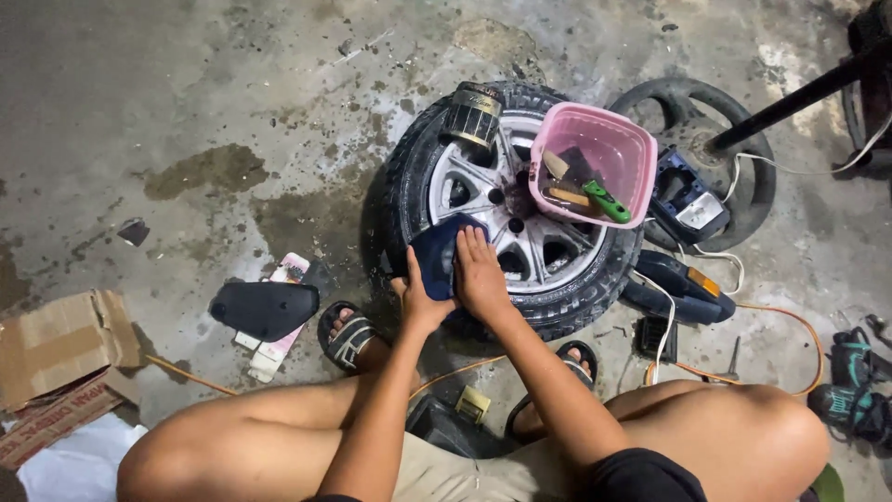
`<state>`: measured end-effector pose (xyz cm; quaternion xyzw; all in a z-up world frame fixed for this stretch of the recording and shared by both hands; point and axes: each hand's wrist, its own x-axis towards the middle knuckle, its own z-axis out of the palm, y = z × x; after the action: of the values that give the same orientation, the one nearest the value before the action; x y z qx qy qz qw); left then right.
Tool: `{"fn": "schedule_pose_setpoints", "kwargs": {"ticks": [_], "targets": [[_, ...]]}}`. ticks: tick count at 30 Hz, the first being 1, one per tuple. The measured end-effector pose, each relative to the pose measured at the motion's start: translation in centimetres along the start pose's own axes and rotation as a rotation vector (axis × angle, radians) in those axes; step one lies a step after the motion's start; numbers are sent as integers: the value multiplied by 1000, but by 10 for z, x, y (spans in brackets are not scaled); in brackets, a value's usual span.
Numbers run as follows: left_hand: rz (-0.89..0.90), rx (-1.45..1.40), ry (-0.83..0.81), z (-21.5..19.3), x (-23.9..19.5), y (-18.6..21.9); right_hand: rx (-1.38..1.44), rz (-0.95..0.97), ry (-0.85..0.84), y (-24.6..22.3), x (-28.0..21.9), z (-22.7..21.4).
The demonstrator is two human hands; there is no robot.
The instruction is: Hand-sanding a blue plastic motorcycle component using sandpaper and water to smooth the surface.
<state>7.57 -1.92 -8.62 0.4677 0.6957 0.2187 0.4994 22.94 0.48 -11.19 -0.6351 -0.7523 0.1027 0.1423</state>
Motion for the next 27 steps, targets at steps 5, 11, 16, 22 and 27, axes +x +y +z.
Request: {"fn": "schedule_pose_setpoints", "kwargs": {"ticks": [5, 11, 16, 22, 27], "targets": [[-87, 45, -76, -12, -13, 22, -1, 108, -72, 16, 25, -2], [-129, 94, -119, -12, -6, 21, -14, 47, -8, -12, 4, -15], [-127, 72, -159, -27, -14, 32, 2, 148, 27, 13, 18, 17], [-135, 92, -177, -23, -8, 30, 43, -47, 45, 45, 22, 50], [-118, 129, -177, -17, -3, 26, -120, -23, -90, -11, -6, -3]]}}
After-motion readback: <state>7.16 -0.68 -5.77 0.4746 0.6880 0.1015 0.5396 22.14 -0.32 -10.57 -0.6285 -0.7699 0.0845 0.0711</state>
